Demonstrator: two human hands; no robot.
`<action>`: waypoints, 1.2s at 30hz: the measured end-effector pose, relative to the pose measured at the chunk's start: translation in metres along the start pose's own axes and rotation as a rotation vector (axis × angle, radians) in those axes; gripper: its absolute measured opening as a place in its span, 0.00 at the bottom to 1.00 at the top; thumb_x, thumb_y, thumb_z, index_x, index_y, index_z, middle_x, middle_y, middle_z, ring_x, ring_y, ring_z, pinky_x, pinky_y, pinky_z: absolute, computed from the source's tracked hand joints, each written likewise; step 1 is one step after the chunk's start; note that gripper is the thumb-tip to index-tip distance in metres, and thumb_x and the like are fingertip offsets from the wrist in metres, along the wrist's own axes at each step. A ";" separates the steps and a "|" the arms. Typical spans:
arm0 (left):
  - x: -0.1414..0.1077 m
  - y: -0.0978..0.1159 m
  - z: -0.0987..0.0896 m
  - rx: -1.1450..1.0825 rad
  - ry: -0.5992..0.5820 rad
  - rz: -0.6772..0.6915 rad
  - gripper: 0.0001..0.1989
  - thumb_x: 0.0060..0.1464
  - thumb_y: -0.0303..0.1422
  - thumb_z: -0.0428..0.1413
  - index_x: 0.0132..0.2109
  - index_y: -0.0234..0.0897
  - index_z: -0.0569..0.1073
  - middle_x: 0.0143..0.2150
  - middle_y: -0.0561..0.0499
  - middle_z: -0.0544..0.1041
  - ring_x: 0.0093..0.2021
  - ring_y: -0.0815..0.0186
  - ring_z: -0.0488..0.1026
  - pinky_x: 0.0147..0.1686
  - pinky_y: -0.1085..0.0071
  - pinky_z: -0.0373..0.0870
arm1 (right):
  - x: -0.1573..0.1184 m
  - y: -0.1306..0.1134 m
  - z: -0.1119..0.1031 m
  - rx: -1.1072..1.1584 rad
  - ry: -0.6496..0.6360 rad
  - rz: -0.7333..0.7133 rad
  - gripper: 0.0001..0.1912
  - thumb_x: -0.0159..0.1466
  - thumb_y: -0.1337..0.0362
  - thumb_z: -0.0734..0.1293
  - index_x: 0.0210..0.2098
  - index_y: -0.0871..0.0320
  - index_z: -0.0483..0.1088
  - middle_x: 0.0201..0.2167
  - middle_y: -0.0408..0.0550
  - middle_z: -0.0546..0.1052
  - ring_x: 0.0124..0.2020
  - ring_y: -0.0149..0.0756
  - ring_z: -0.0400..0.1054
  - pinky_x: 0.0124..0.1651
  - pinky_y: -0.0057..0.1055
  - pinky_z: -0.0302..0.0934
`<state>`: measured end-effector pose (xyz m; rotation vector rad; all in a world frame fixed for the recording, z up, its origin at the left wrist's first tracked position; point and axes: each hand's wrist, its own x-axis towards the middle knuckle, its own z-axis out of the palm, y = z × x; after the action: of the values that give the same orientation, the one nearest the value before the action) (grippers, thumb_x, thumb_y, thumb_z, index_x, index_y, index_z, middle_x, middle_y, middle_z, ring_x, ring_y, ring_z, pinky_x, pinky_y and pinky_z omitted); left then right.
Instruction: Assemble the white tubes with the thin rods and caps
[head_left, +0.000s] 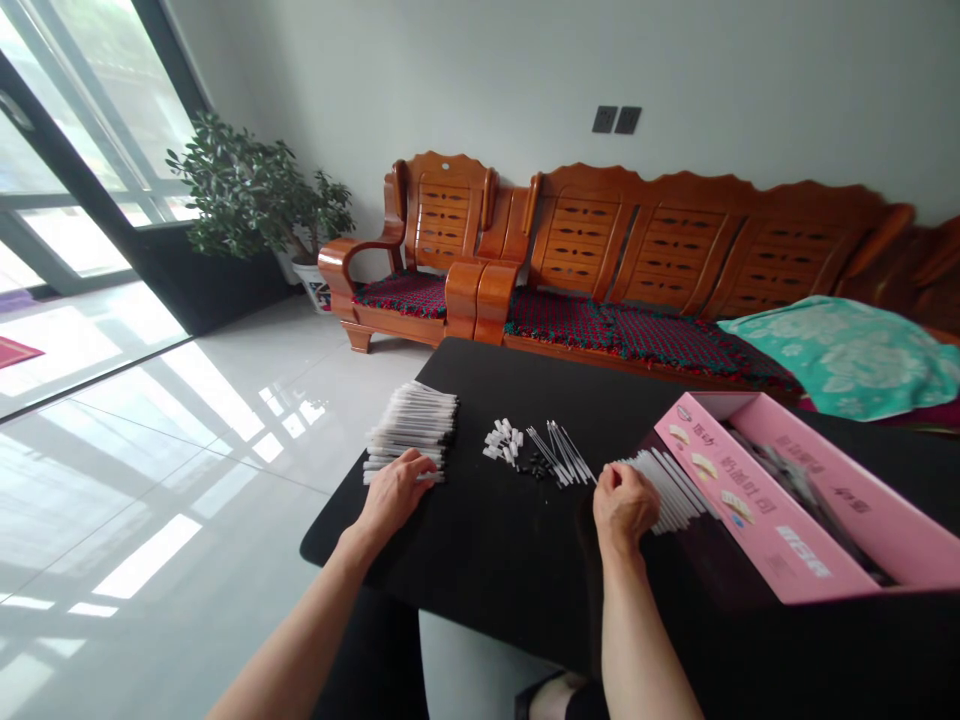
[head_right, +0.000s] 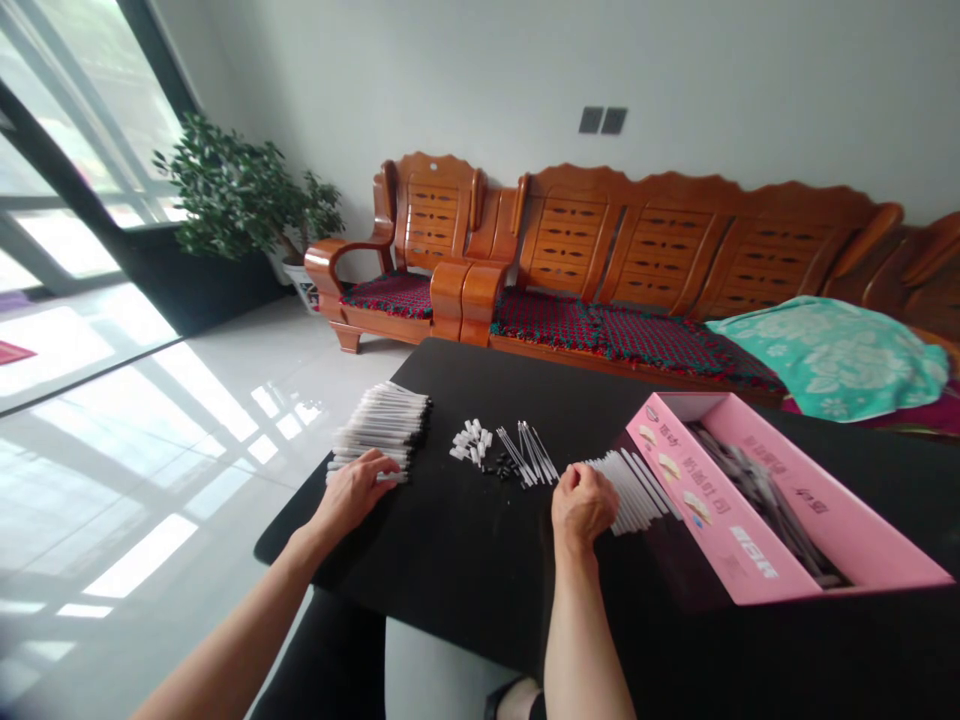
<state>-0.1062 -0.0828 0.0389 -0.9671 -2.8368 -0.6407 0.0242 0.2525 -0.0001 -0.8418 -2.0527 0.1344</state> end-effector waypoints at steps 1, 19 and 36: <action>0.000 0.000 0.001 -0.002 -0.004 0.019 0.08 0.59 0.31 0.53 0.43 0.44 0.76 0.42 0.51 0.74 0.37 0.63 0.74 0.34 0.72 0.62 | 0.000 0.000 0.000 0.000 0.001 -0.001 0.10 0.60 0.65 0.62 0.28 0.60 0.73 0.26 0.53 0.75 0.28 0.39 0.63 0.34 0.33 0.49; 0.000 0.005 0.004 0.039 0.026 0.099 0.11 0.65 0.34 0.46 0.43 0.40 0.72 0.39 0.51 0.75 0.37 0.64 0.75 0.30 0.73 0.62 | 0.000 -0.001 0.002 0.046 0.066 -0.053 0.10 0.61 0.63 0.62 0.30 0.61 0.73 0.26 0.52 0.76 0.28 0.38 0.64 0.35 0.33 0.52; 0.051 0.093 0.020 -0.315 0.120 0.363 0.10 0.65 0.32 0.48 0.44 0.40 0.74 0.40 0.50 0.76 0.37 0.68 0.75 0.36 0.76 0.68 | -0.023 -0.082 -0.021 0.771 -0.587 -0.127 0.19 0.70 0.56 0.54 0.30 0.56 0.68 0.20 0.42 0.70 0.23 0.32 0.66 0.30 0.27 0.57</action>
<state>-0.0900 0.0211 0.0644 -1.3921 -2.4072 -1.0722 0.0067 0.1709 0.0285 -0.1863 -2.2880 1.1305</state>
